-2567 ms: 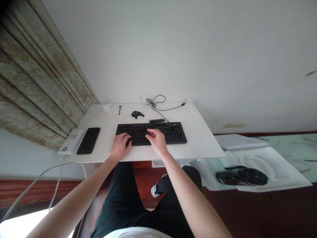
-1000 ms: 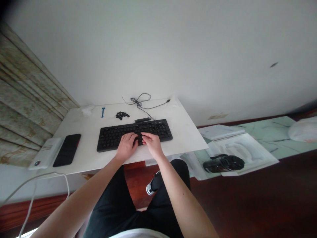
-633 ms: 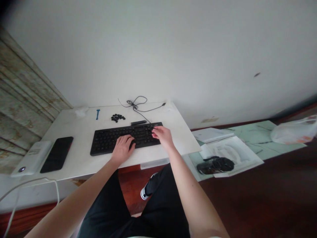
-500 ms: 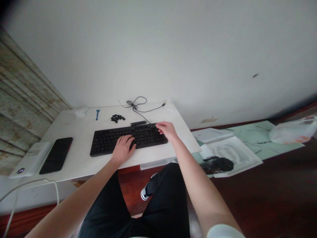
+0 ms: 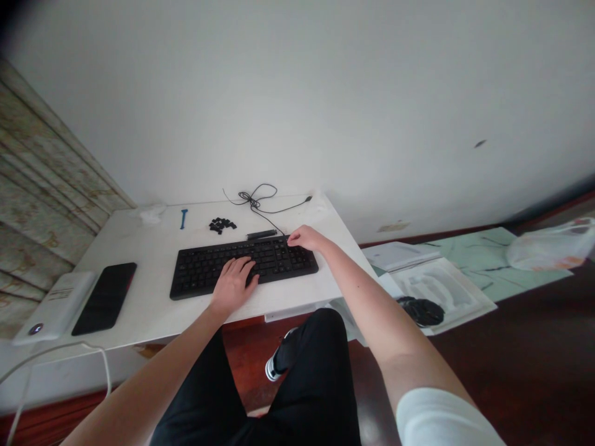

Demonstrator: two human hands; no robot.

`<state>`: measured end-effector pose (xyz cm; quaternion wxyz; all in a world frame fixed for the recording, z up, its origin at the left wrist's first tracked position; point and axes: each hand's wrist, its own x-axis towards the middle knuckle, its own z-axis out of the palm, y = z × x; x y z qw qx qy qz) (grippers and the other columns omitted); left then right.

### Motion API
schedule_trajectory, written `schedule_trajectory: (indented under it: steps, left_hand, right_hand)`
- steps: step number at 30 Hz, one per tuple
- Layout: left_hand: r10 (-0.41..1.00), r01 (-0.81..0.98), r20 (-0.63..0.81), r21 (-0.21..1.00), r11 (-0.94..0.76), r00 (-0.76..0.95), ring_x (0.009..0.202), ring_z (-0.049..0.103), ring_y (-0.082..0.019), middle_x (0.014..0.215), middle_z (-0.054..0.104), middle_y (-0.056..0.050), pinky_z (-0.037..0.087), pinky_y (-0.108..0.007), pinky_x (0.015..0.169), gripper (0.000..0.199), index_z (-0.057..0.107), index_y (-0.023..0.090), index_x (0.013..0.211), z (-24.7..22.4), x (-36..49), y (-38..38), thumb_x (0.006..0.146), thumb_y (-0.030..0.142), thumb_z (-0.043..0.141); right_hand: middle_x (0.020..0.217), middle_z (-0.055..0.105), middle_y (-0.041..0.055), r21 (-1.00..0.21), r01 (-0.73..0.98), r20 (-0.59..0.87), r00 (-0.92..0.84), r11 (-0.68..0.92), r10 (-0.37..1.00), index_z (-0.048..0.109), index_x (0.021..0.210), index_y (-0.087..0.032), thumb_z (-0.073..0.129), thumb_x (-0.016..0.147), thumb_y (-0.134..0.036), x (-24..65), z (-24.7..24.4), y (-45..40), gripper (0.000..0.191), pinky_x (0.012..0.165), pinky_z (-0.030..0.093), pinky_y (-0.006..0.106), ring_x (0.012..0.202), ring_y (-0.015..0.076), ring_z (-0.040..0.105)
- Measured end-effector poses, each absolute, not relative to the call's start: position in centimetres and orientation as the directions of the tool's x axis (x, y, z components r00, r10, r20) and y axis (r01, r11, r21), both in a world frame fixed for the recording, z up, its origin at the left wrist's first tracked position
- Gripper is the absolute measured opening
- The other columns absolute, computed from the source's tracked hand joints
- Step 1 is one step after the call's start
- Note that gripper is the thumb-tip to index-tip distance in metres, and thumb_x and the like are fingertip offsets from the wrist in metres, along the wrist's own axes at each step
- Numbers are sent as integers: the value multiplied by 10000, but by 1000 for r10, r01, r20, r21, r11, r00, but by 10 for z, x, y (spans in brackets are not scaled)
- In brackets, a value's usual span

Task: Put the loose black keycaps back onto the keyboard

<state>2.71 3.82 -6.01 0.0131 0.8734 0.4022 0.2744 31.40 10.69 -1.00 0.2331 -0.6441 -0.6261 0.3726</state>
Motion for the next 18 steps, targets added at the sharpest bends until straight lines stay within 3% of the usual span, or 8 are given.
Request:
schedule_trajectory:
  steps: [8,14,18]
  left_hand:
    - [717,697,451,247,-673,532,1182,582,-286,1240,636,-142,417,-498,1087,314,616,160,1190,-59,27,38,913,293,549]
    - [715,697,452,246,-674,533,1173,583,-285,1242,634,-144,412,-493,1086,314,608,148,1189,-60,26,39,916,293,548]
    - [718,693,448,257,-674,533,1177,579,-285,1243,633,-139,410,-495,1085,312,601,160,1193,-60,26,39,916,296,549]
  right_hand:
    - [485,607,-8,-746,619,-333,-27,-246,943,753,620,-164,835,529,-252,313,-8,117,151,475,369,252,462,109,474]
    - [512,610,10,-712,633,-440,-65,-304,896,737,635,-156,864,503,-248,316,-5,127,204,455,379,244,473,108,482]
    - [498,580,-26,-712,611,-444,-9,-347,896,678,663,-180,914,435,-239,316,-7,134,333,438,384,228,443,97,478]
